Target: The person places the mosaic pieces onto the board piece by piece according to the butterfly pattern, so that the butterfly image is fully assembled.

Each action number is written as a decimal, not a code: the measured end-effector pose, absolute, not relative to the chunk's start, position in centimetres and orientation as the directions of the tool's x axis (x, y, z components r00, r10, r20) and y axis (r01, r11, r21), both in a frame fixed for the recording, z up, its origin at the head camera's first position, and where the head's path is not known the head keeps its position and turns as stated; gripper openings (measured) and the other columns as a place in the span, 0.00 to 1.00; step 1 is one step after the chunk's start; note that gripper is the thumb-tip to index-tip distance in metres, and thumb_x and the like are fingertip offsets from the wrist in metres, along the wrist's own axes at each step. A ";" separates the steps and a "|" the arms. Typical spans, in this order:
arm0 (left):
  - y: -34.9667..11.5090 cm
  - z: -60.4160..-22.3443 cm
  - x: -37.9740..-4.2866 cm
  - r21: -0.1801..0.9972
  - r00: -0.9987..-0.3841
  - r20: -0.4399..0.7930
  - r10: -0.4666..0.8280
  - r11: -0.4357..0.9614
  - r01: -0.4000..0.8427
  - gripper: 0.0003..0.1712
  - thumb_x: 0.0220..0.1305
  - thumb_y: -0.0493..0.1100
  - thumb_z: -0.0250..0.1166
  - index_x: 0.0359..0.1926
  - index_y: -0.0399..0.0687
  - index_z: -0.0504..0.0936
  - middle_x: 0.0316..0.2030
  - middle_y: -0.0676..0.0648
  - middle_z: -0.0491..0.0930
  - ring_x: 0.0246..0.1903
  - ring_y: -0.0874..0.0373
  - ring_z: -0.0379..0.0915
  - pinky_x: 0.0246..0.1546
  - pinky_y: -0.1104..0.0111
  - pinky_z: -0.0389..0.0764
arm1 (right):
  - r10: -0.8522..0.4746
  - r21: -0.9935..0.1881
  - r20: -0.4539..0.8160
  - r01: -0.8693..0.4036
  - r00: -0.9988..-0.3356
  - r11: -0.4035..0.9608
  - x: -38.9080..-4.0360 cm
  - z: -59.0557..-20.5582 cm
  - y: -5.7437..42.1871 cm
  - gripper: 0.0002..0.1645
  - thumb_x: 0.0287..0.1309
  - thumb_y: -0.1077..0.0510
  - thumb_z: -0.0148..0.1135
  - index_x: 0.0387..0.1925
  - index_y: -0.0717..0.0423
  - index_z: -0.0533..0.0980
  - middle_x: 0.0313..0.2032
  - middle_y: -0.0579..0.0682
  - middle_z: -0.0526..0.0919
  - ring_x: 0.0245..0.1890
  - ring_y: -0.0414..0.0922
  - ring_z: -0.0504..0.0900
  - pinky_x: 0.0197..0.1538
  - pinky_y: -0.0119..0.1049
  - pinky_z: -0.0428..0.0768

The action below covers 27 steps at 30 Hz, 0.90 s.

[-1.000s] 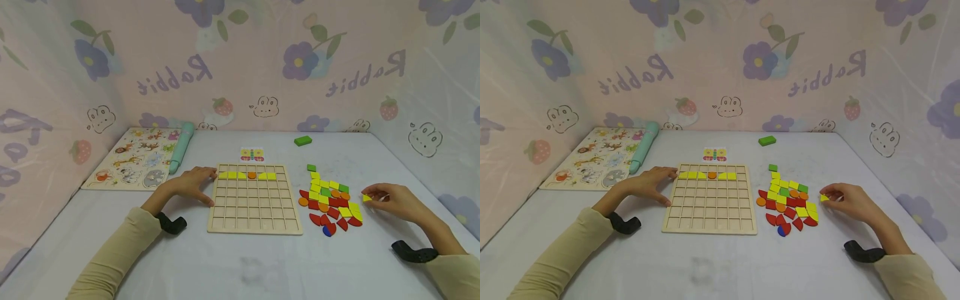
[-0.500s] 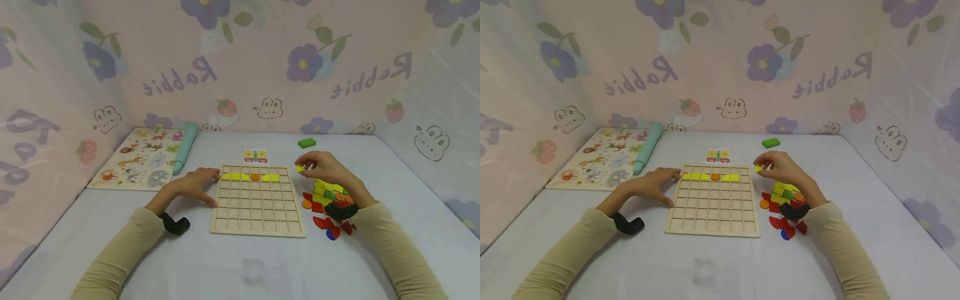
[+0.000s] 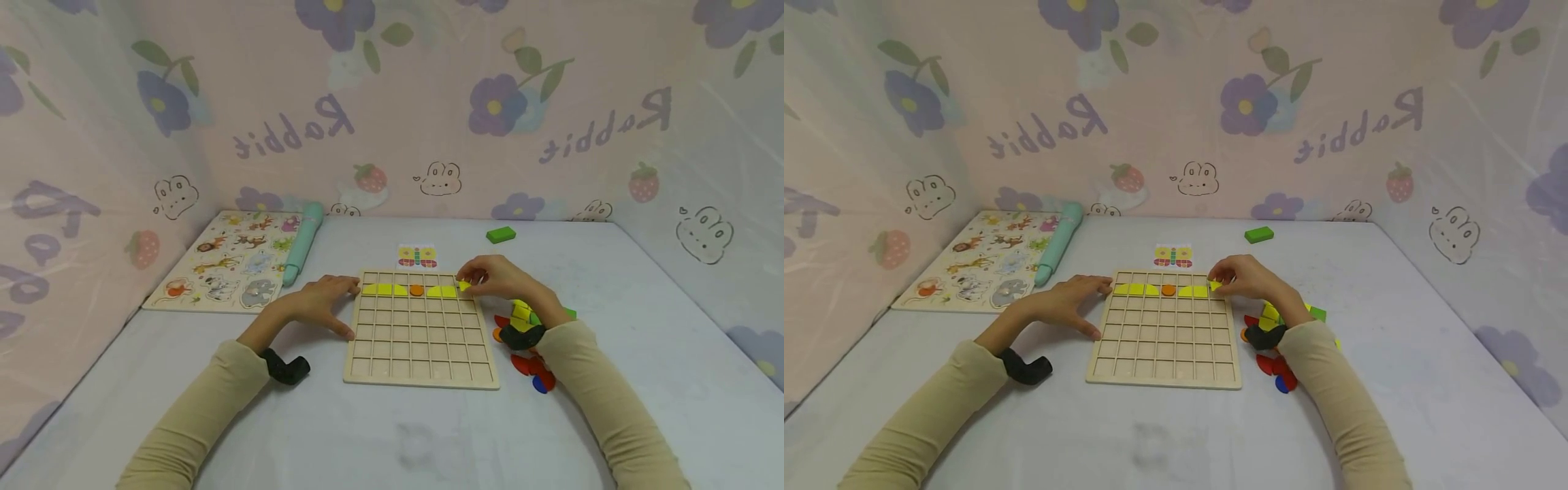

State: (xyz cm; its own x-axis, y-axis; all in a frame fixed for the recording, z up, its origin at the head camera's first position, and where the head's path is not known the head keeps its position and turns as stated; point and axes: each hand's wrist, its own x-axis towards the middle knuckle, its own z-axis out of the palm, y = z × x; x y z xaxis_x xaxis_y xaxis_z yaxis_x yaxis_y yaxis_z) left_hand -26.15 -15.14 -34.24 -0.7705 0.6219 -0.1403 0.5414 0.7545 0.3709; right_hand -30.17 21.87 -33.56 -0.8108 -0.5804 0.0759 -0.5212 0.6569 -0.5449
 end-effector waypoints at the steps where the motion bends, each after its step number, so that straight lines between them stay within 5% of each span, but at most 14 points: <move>1: -15.2 -34.3 -26.2 0.372 -0.771 -0.139 0.621 0.754 0.541 0.47 0.43 0.64 0.71 0.61 0.48 0.65 0.69 0.43 0.54 0.68 0.42 0.47 0.60 0.41 0.55 | -0.584 -0.547 0.070 -0.521 -0.809 0.656 -30.2 -33.8 21.9 0.16 0.48 0.61 0.70 0.42 0.60 0.80 0.38 0.50 0.82 0.33 0.43 0.77 0.40 0.36 0.78; 16: -15.3 -34.4 -26.1 0.368 -0.773 -0.129 0.622 0.754 0.545 0.48 0.43 0.65 0.71 0.61 0.47 0.65 0.69 0.43 0.54 0.67 0.42 0.48 0.60 0.41 0.55 | -0.591 -0.572 -0.010 -0.480 -0.807 0.665 -30.3 -34.1 22.3 0.17 0.51 0.60 0.68 0.45 0.58 0.79 0.38 0.49 0.81 0.36 0.43 0.77 0.45 0.40 0.78; 27: -15.3 -34.5 -26.2 0.371 -0.771 -0.130 0.623 0.752 0.545 0.48 0.43 0.65 0.71 0.62 0.48 0.65 0.70 0.44 0.54 0.68 0.42 0.47 0.60 0.41 0.55 | -0.581 -0.553 -0.017 -0.476 -0.814 0.684 -30.4 -34.1 22.5 0.12 0.51 0.57 0.69 0.38 0.56 0.80 0.31 0.45 0.81 0.32 0.42 0.75 0.38 0.33 0.75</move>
State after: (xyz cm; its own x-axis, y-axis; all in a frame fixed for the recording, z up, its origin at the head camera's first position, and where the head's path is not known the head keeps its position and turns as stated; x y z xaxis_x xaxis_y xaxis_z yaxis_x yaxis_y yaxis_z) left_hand -26.19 -15.27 -34.51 -0.7714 0.6230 -0.1296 0.5451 0.7520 0.3707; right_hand -30.35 22.47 -34.09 -0.8137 -0.5811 -0.0174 -0.4763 0.6835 -0.5531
